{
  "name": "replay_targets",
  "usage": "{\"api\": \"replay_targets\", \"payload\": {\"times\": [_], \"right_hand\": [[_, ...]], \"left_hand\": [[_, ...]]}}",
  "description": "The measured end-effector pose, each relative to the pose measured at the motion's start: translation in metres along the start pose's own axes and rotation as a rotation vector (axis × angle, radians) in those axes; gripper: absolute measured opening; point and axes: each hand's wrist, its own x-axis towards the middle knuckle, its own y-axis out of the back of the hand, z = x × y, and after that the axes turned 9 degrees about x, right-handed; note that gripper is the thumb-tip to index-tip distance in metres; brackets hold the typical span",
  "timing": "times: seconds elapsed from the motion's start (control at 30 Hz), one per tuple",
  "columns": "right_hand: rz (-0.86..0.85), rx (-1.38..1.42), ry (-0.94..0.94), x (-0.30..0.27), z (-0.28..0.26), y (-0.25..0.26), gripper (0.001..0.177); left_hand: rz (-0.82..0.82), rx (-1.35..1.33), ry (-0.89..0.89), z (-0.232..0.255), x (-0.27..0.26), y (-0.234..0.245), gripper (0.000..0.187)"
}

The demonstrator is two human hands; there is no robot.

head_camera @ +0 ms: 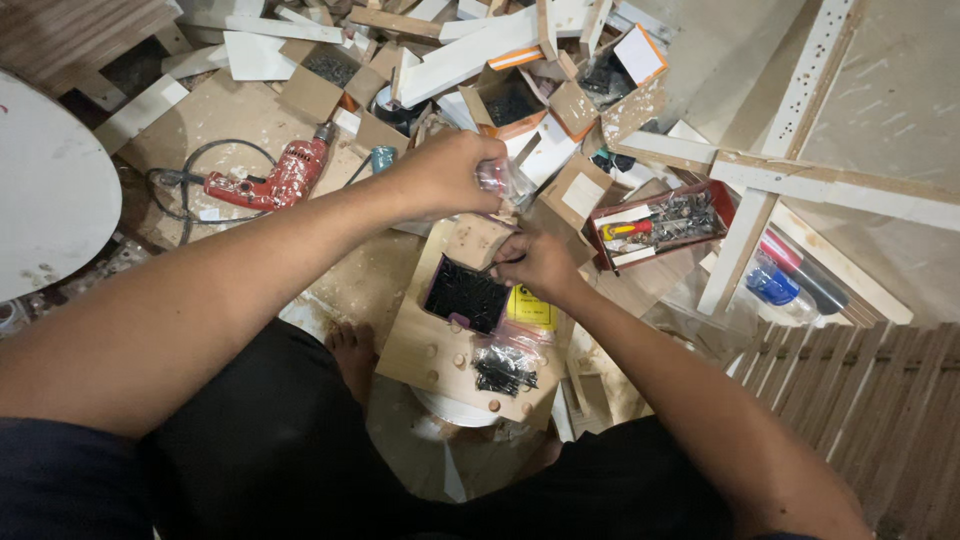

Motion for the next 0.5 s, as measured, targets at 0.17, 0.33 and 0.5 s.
{"api": "replay_targets", "payload": {"times": [0.17,0.33,0.5], "right_hand": [[-0.018,0.124,-0.021,-0.004,-0.009,-0.001,0.031],[0.064,0.197,0.007,-0.026,-0.078,0.054,0.026],[0.318,0.489,0.132,-0.071,-0.141,0.114,0.028]], "left_hand": [[-0.005,-0.007,0.02,-0.004,0.002,-0.003,0.037],[0.026,-0.021,0.007,-0.008,0.003,-0.003,0.038],[0.037,0.157,0.028,-0.009,0.008,-0.002,0.038]]}}
